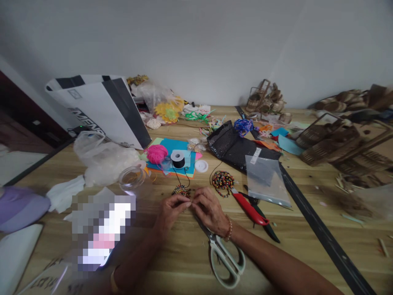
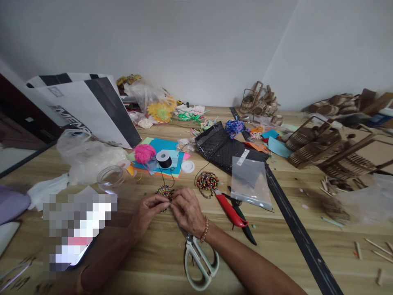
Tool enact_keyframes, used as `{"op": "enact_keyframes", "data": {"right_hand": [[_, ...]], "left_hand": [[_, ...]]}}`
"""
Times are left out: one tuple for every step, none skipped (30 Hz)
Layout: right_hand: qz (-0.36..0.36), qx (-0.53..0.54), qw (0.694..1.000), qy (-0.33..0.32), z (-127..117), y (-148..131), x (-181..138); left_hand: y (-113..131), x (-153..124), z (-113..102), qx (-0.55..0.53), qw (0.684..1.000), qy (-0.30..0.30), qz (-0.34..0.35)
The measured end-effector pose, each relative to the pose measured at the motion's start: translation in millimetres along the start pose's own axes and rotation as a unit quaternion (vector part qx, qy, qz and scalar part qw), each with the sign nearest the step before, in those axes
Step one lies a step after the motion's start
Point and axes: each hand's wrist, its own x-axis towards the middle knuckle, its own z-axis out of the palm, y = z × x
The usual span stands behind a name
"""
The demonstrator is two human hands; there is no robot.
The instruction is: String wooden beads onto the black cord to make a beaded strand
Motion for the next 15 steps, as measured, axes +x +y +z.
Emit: {"op": "enact_keyframes", "data": {"right_hand": [[0.000, 0.000, 1.000, 0.001, 0.2, 0.1, -0.1], [-0.001, 0.001, 1.000, 0.002, 0.3, 0.2, -0.2], [-0.001, 0.001, 1.000, 0.002, 0.4, 0.2, -0.3], [-0.001, 0.003, 1.000, 0.001, 0.4, 0.2, -0.3], [-0.002, 0.004, 1.000, 0.001, 0.3, 0.2, -0.4], [-0.002, 0.006, 1.000, 0.000, 0.3, 0.2, -0.5], [-0.001, 0.007, 1.000, 0.000, 0.2, 0.3, -0.6], [-0.001, 0.009, 1.000, -0.001, 0.2, 0.4, -0.8], [-0.001, 0.011, 1.000, -0.002, 0.2, 0.4, -0.8], [0.000, 0.013, 1.000, -0.003, 0.2, 0.4, -0.8], [-0.001, 0.015, 1.000, -0.003, 0.2, 0.3, -0.7], [-0.001, 0.017, 1.000, -0.003, 0.1, 0.0, -0.5], [-0.002, 0.019, 1.000, -0.002, 0.0, -0.4, -0.2], [-0.003, 0.019, 1.000, -0.001, -0.2, -0.7, 0.1], [-0.005, 0.019, 1.000, 0.000, -0.3, -1.1, 0.4]], "left_hand": [[1.3, -0.4, 0.1, -0.002, 1.000, -0.001, -0.003], [2.3, -0.7, 0.2, -0.004, 1.000, -0.003, -0.006], [2.9, -0.9, 0.3, -0.008, 1.000, -0.003, -0.007], [3.1, -1.0, 0.3, -0.011, 1.000, -0.002, -0.009], [2.9, -1.0, 0.2, -0.015, 1.000, -0.001, -0.009], [2.5, -0.9, 0.2, -0.019, 1.000, 0.000, -0.009], [2.0, -0.7, 0.1, -0.022, 1.000, 0.000, -0.009], [1.6, -0.6, 0.1, -0.023, 1.000, 0.001, -0.009], [1.3, -0.5, 0.0, -0.024, 1.000, 0.000, -0.010], [1.3, -0.4, 0.0, -0.025, 1.000, -0.001, -0.011], [1.5, -0.3, 0.0, -0.026, 1.000, -0.002, -0.012], [1.9, -0.3, -0.1, -0.027, 1.000, -0.002, -0.014], [2.4, -0.4, -0.1, -0.028, 0.999, -0.002, -0.014], [3.1, -0.4, -0.1, -0.029, 0.999, -0.002, -0.014], [3.9, -0.5, 0.0, -0.029, 0.999, -0.004, -0.015]]}}
